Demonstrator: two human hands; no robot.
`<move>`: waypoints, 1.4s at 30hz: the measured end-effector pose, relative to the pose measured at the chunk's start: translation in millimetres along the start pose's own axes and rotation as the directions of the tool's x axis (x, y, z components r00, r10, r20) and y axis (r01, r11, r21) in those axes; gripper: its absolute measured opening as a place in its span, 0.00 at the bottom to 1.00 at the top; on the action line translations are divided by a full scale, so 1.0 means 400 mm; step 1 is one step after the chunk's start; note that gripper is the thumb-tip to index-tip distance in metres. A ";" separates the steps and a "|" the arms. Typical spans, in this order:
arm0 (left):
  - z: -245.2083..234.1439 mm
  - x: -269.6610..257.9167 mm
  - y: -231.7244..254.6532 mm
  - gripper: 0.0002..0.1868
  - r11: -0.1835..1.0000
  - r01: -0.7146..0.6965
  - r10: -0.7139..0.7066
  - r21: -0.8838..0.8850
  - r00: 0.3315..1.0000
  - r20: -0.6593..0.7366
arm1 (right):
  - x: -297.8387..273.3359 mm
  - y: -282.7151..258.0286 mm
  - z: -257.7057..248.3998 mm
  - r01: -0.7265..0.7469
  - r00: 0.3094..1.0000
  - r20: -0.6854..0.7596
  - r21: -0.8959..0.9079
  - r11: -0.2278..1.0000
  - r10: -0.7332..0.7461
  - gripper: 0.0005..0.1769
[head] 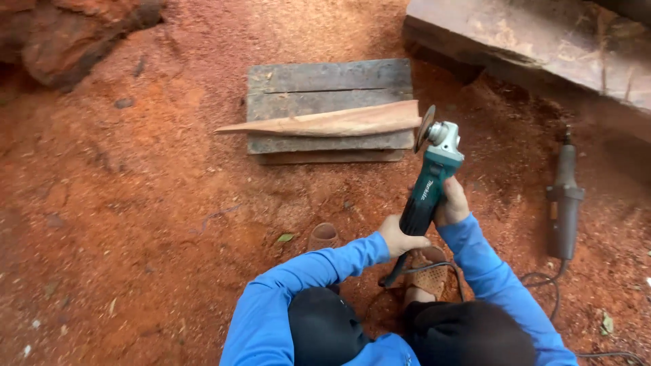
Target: Sanding a piece of wood using an angle grinder with a sanding disc.
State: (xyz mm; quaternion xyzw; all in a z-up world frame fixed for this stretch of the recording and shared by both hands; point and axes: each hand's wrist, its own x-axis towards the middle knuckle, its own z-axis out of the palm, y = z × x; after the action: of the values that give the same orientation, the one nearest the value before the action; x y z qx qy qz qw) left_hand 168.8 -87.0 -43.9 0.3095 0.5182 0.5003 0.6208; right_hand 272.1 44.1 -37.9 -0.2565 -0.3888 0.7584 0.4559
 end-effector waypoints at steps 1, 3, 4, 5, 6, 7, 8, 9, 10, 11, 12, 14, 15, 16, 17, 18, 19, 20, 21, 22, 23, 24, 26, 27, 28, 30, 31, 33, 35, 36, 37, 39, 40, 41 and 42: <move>-0.010 -0.015 0.007 0.13 1.000 0.002 -0.002 0.002 1.000 -0.012 | -0.010 0.032 -0.017 -0.008 1.000 0.007 0.007 1.000 0.007 0.29; -0.017 -0.055 0.010 0.12 0.975 0.090 -0.065 -0.205 0.990 0.126 | -0.044 0.092 -0.056 -0.286 0.958 0.045 0.114 0.951 0.283 0.33; -0.021 -0.083 0.023 0.12 0.973 0.093 -0.069 -0.212 0.991 0.117 | -0.062 0.078 -0.032 -0.298 0.954 0.048 0.113 0.948 0.295 0.33; -0.028 -0.109 0.035 0.15 0.972 0.108 -0.087 -0.209 0.991 0.103 | -0.076 0.066 -0.007 -0.347 0.938 0.033 0.111 0.931 0.345 0.32; -0.031 -0.127 0.050 0.17 0.971 0.121 -0.102 -0.205 0.990 0.101 | -0.087 0.047 0.013 -0.386 0.922 0.012 0.105 0.917 0.387 0.31; -0.036 -0.139 0.046 0.17 0.970 0.122 -0.102 -0.212 0.989 0.103 | -0.086 0.034 0.028 -0.389 0.921 0.009 0.100 0.916 0.390 0.31; -0.035 -0.149 0.040 0.23 0.994 0.095 -0.088 -0.044 0.987 0.136 | -0.084 0.016 0.039 -0.387 0.922 0.036 0.084 0.918 0.386 0.32; -0.038 -0.159 0.036 0.34 0.991 0.058 -0.078 0.123 0.982 0.171 | -0.081 0.002 0.054 -0.386 0.922 0.064 0.067 0.920 0.382 0.33; -0.064 -0.158 0.016 0.34 0.993 0.055 -0.073 0.108 0.983 0.167 | -0.078 -0.016 0.056 -0.394 0.918 0.065 0.054 0.918 0.391 0.33; -0.092 -0.158 -0.003 0.34 0.995 0.031 -0.059 0.098 0.953 0.296 | -0.074 -0.034 0.061 -0.326 0.941 0.069 -0.061 0.943 0.330 0.33; -0.121 -0.150 -0.021 0.35 0.996 0.000 -0.037 0.088 0.905 0.424 | -0.064 -0.055 0.066 -0.243 0.962 0.085 -0.176 0.954 0.261 0.34; -0.242 -0.184 0.065 0.33 0.972 -0.102 0.032 0.212 0.950 0.310 | -0.068 -0.113 0.107 -0.201 0.974 0.045 -0.282 0.938 0.222 0.32; -0.302 -0.200 0.108 0.31 0.920 -0.170 0.105 0.352 0.975 0.197 | -0.069 -0.147 0.129 -0.161 0.984 0.006 -0.370 0.915 0.176 0.29; -0.375 -0.159 0.144 0.31 0.921 -0.183 0.118 0.344 0.972 0.202 | -0.046 -0.187 0.106 -0.153 0.986 0.009 -0.382 0.911 0.169 0.29; -0.446 -0.116 0.181 0.21 0.656 0.011 -0.006 0.755 1.000 -0.009 | -0.023 -0.231 0.082 -0.200 0.965 0.050 -0.502 0.842 0.259 0.32; -0.513 -0.078 0.214 0.13 0.228 0.257 -0.022 0.939 0.966 -0.259 | -0.005 -0.276 0.057 -0.240 0.932 0.073 -0.613 0.752 0.356 0.34; -0.600 -0.055 0.204 0.13 0.238 0.251 -0.019 0.938 0.967 -0.254 | 0.000 -0.300 0.081 -0.238 0.932 0.070 -0.622 0.746 0.356 0.34; -0.686 -0.026 0.193 0.23 0.294 0.245 0.279 0.924 0.903 -0.328 | 0.000 -0.320 0.097 -0.169 0.951 0.081 -0.675 0.719 0.299 0.34; -0.767 0.009 0.183 0.36 0.350 0.223 0.541 0.910 0.745 -0.390 | 0.004 -0.343 0.108 -0.100 0.965 0.096 -0.723 0.684 0.243 0.35; -0.819 0.026 0.213 0.36 0.349 0.218 0.539 0.911 0.749 -0.386 | 0.001 -0.341 0.132 -0.103 0.967 0.089 -0.723 0.683 0.241 0.35; -0.867 0.046 0.244 0.45 0.301 0.275 0.397 0.913 0.834 -0.382 | 0.002 -0.343 0.153 -0.089 0.975 0.086 -0.698 0.711 0.206 0.37; -0.913 0.057 0.264 0.54 0.228 0.321 0.229 0.919 0.900 -0.371 | -0.022 -0.331 0.164 -0.087 0.982 0.066 -0.662 0.744 0.174 0.40; -0.997 0.144 0.120 0.45 0.155 0.308 0.311 0.939 0.887 -0.342 | -0.047 -0.295 0.144 -0.063 0.990 0.056 -0.648 0.759 0.130 0.38; -1.050 0.195 0.066 0.42 0.093 0.303 0.406 0.948 0.858 -0.314 | -0.036 -0.279 0.139 -0.022 0.994 0.065 -0.642 0.766 0.084 0.36; -1.047 0.172 0.077 0.42 0.085 0.302 0.403 0.949 0.861 -0.310 | -0.036 -0.266 0.110 -0.025 0.995 0.061 -0.637 0.771 0.083 0.36; -1.038 0.124 0.081 0.24 -0.205 0.210 0.332 0.956 0.934 -0.134 | -0.032 -0.240 0.049 -0.079 0.994 -0.016 -0.766 0.638 0.104 0.34; -1.002 0.082 0.087 0.24 -0.201 0.213 0.324 0.956 0.935 -0.140 | -0.020 -0.239 0.056 -0.087 0.993 -0.018 -0.766 0.637 0.114 0.34; -0.931 -0.012 0.093 0.20 -0.046 0.070 -0.023 0.997 0.997 -0.071 | 0.001 -0.229 0.071 -0.128 0.988 -0.082 -0.905 0.405 0.128 0.38; -0.904 -0.033 -0.067 0.19 0.139 0.129 0.086 0.982 0.986 -0.142 | 0.026 -0.196 0.092 -0.114 0.987 -0.070 -0.940 0.322 0.146 0.37; -0.889 -0.041 -0.140 0.20 0.306 0.160 0.203 0.938 0.952 -0.229 | 0.048 -0.180 0.106 -0.078 0.989 -0.044 -0.966 0.247 0.140 0.35; -0.875 -0.051 -0.131 0.20 0.319 0.175 0.192 0.931 0.950 -0.245 | 0.066 -0.149 0.112 -0.080 0.986 -0.041 -0.968 0.240 0.161 0.35; -0.839 -0.074 -0.115 0.27 0.403 0.262 -0.149 0.877 0.964 -0.219 | 0.081 -0.091 0.127 -0.104 0.970 -0.108 -0.994 -0.031 0.217 0.49; -0.833 -0.074 -0.112 0.27 0.412 0.276 -0.159 0.868 0.960 -0.230 | 0.070 -0.071 0.155 -0.099 0.966 -0.105 -0.994 -0.036 0.235 0.49; -0.826 -0.075 -0.107 0.30 0.404 0.270 -0.173 0.874 0.961 -0.216 | 0.057 -0.053 0.185 -0.118 0.945 -0.135 -0.990 -0.074 0.298 0.50; -0.830 -0.075 -0.097 0.33 0.391 0.261 -0.180 0.883 0.962 -0.205 | 0.046 -0.029 0.219 -0.130 0.922 -0.160 -0.986 -0.107 0.352 0.51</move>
State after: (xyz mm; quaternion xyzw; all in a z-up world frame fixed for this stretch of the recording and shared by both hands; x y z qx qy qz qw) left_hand -134.9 -171.6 -158.9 0.5029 0.7642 0.0686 0.3980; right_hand 204.2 32.5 20.6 -0.5114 -0.7938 0.3253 -0.0502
